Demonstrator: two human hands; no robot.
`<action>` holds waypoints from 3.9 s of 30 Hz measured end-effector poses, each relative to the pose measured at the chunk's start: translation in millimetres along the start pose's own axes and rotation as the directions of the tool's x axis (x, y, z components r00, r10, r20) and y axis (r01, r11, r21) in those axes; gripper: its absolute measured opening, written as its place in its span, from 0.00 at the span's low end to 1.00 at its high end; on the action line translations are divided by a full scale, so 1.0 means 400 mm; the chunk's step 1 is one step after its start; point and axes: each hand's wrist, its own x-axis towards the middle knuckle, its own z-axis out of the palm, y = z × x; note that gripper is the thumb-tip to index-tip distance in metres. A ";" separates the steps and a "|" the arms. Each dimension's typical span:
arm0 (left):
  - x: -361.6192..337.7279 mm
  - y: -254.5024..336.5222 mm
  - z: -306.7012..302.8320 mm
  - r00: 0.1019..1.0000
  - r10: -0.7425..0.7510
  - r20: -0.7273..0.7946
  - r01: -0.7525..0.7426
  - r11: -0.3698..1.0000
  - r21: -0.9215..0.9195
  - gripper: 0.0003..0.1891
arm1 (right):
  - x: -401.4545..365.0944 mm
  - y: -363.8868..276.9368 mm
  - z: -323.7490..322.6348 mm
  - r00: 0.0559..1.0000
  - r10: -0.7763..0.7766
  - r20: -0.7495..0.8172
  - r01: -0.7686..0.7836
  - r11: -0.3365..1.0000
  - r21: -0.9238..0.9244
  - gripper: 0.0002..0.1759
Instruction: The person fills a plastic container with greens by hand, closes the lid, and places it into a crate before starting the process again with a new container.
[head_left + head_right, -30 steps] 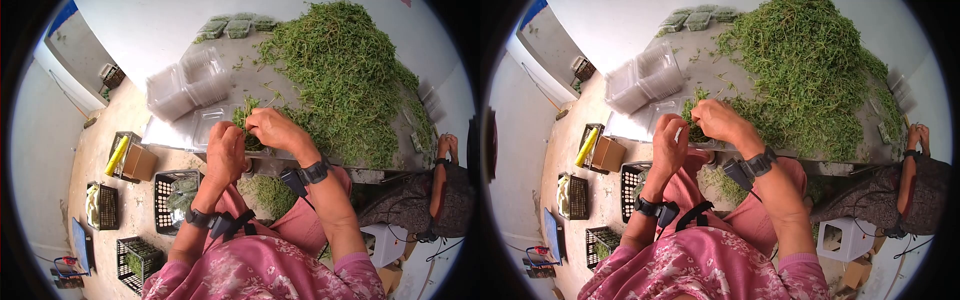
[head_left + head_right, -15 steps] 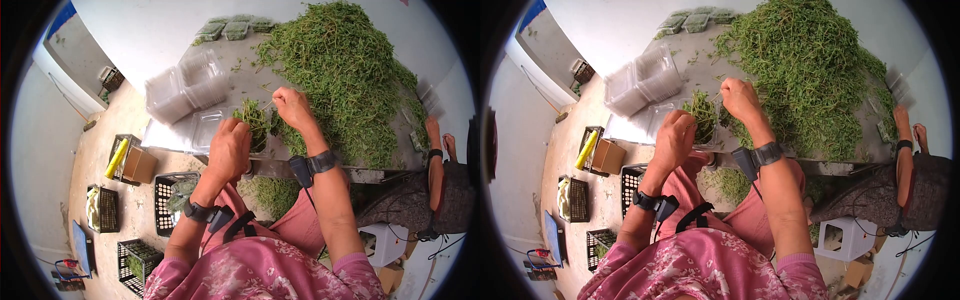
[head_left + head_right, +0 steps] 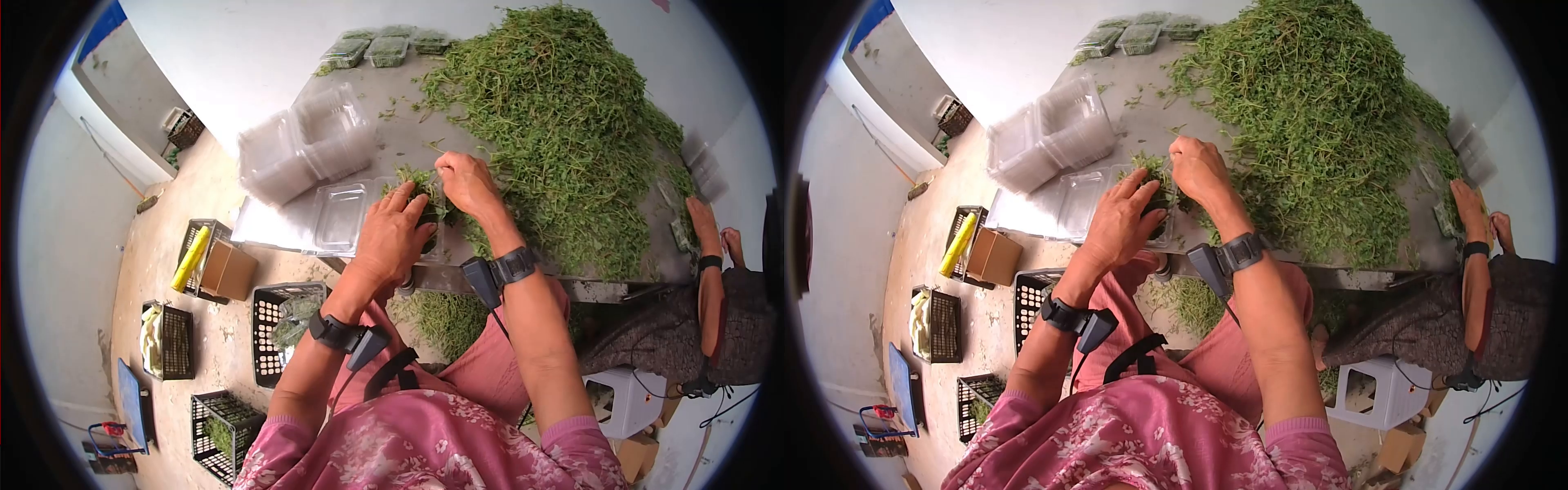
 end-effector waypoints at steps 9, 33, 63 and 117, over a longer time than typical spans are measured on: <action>-0.008 -0.002 0.011 0.999 0.007 -0.038 -0.006 1.000 0.015 0.24 | -0.008 -0.011 -0.015 0.991 -0.134 0.010 0.134 0.991 -0.026 0.07; -0.048 -0.063 -0.063 0.984 0.141 0.110 -0.130 0.987 -0.100 0.22 | -0.082 -0.048 -0.018 0.945 -0.297 0.140 0.325 0.905 -0.275 0.06; -0.045 -0.049 -0.093 0.976 0.130 0.177 -0.113 0.988 -0.105 0.19 | -0.092 -0.077 -0.014 0.933 -0.308 0.186 0.350 0.898 -0.267 0.04; -0.020 0.019 -0.009 0.990 0.002 -0.141 -0.027 0.985 -0.173 0.13 | -0.100 -0.049 -0.057 0.924 -0.340 0.176 0.365 0.921 -0.137 0.02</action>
